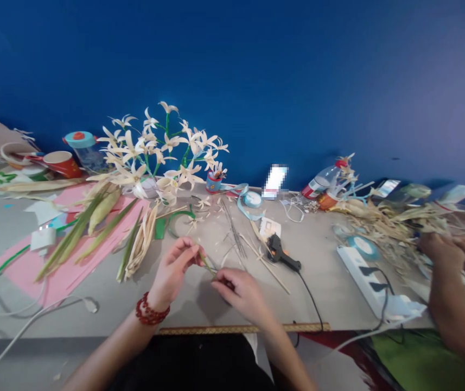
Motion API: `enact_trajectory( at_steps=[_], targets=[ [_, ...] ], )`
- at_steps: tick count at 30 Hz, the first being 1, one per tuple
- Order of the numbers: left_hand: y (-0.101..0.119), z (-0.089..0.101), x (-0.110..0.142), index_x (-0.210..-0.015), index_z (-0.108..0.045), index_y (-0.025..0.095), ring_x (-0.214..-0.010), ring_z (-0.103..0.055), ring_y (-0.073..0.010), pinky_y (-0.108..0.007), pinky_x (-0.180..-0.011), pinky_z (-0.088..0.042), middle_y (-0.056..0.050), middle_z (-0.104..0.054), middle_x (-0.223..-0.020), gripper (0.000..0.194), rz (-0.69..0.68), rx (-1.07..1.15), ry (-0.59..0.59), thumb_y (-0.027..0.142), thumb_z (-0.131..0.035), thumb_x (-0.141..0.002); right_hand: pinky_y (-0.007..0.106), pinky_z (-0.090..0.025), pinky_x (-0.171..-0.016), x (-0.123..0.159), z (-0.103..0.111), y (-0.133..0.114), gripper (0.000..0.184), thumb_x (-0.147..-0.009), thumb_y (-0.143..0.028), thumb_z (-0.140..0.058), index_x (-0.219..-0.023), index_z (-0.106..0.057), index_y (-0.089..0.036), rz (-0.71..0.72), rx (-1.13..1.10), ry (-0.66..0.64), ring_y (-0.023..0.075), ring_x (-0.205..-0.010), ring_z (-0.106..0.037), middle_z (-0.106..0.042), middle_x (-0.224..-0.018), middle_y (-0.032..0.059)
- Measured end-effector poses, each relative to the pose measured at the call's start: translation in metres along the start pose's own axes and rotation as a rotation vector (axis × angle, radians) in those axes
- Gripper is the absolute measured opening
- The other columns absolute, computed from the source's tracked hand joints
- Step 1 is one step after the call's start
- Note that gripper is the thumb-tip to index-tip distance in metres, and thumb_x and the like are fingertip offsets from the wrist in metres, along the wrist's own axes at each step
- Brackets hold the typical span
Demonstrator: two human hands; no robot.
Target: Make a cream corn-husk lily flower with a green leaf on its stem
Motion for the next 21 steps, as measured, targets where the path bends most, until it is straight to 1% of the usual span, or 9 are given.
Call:
enact_trajectory(
  at_steps=[2,4,5,7,9,11,13,16,21],
  targets=[
    [0.015,0.01,0.001,-0.088,-0.061,0.019,-0.073,-0.06,-0.0163,-0.031,-0.073,-0.05,-0.005,-0.068,-0.088,0.014,-0.116,-0.143,0.057,0.031,-0.065,-0.086,0.024,-0.033,-0.058,-0.002,-0.005,0.0,0.024,-0.096,-0.035,-0.052,-0.078,-0.062,-0.022,-0.005,0.004,0.009,0.0142,-0.059,-0.052,-0.058,-0.064,-0.0025],
    [0.045,0.015,0.01,-0.105,-0.063,0.02,-0.098,-0.062,-0.0243,-0.039,-0.088,-0.048,-0.011,-0.066,-0.111,0.024,-0.355,-0.418,0.141,0.03,-0.068,-0.084,0.025,-0.031,-0.057,-0.002,-0.007,0.002,0.026,-0.096,-0.034,-0.051,-0.075,-0.06,-0.022,-0.017,0.058,0.016,0.0146,-0.059,-0.052,-0.057,-0.063,-0.0024],
    [0.058,0.009,0.017,-0.112,-0.063,0.021,-0.113,-0.057,-0.0285,-0.044,-0.098,-0.043,-0.013,-0.063,-0.122,0.033,-0.48,-0.581,0.136,0.028,-0.07,-0.081,0.025,-0.03,-0.057,-0.002,-0.007,0.002,0.026,-0.096,-0.034,-0.051,-0.074,-0.06,-0.022,-0.02,0.102,0.013,0.0149,-0.059,-0.053,-0.057,-0.062,-0.002],
    [0.064,-0.021,0.027,-0.116,-0.065,0.023,-0.125,-0.05,-0.0328,-0.05,-0.111,-0.029,-0.013,-0.062,-0.128,0.038,-0.609,-0.873,-0.068,0.025,-0.072,-0.079,0.025,-0.028,-0.056,-0.002,-0.008,0.0,0.027,-0.095,-0.034,-0.052,-0.072,-0.06,-0.022,-0.015,0.183,0.003,0.0156,-0.06,-0.053,-0.059,-0.062,-0.0009],
    [0.042,-0.047,0.033,-0.108,-0.07,0.025,-0.111,-0.059,-0.03,-0.048,-0.107,-0.033,-0.011,-0.07,-0.111,0.024,-0.529,-1.021,-0.39,0.023,-0.064,-0.085,0.025,-0.027,-0.056,-0.002,-0.007,-0.005,0.028,-0.095,-0.035,-0.052,-0.072,-0.061,-0.022,0.005,0.219,0.001,0.0159,-0.06,-0.053,-0.06,-0.063,-0.0001],
    [0.022,-0.051,0.037,-0.099,-0.072,0.025,-0.088,-0.063,-0.0243,-0.037,-0.089,-0.044,-0.008,-0.071,-0.091,0.02,-0.378,-1.023,-0.548,0.022,-0.054,-0.091,0.025,-0.028,-0.057,-0.001,-0.004,-0.011,0.027,-0.096,-0.036,-0.051,-0.075,-0.062,-0.022,0.035,0.217,-0.004,0.0164,-0.062,-0.055,-0.062,-0.066,0.0005],
    [0.013,-0.042,0.035,-0.091,-0.071,0.024,-0.076,-0.061,-0.0209,-0.029,-0.072,-0.045,-0.006,-0.068,-0.081,0.022,-0.265,-0.966,-0.541,0.023,-0.05,-0.093,0.026,-0.031,-0.06,0.002,0.0,-0.014,0.027,-0.097,-0.037,-0.05,-0.078,-0.063,-0.023,0.064,0.19,-0.029,0.0171,-0.066,-0.056,-0.063,-0.069,0.0009],
    [0.004,-0.028,0.034,-0.085,-0.07,0.023,-0.069,-0.058,-0.0179,-0.025,-0.065,-0.042,-0.002,-0.066,-0.075,0.017,-0.17,-0.905,-0.516,0.024,-0.054,-0.091,0.026,-0.034,-0.063,0.007,0.005,-0.008,0.03,-0.098,-0.036,-0.048,-0.076,-0.062,-0.023,0.064,0.111,-0.063,0.0171,-0.068,-0.056,-0.061,-0.068,0.0007],
    [-0.015,-0.032,0.039,-0.088,-0.067,0.021,-0.062,-0.054,-0.0144,-0.022,-0.057,-0.041,-0.001,-0.065,-0.072,0.014,-0.01,-0.758,-0.56,0.025,-0.054,-0.09,0.025,-0.036,-0.062,0.01,0.002,0.003,0.03,-0.098,-0.038,-0.05,-0.075,-0.06,-0.022,0.023,0.028,-0.026,0.0158,-0.066,-0.054,-0.058,-0.067,-0.0008]
  ],
)
Point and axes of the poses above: each hand's wrist, its own x-axis away from the middle knuckle, its own z-axis out of the back of the hand, y = z × x, the point moved 10 cm from there along -x, towards the middle knuckle
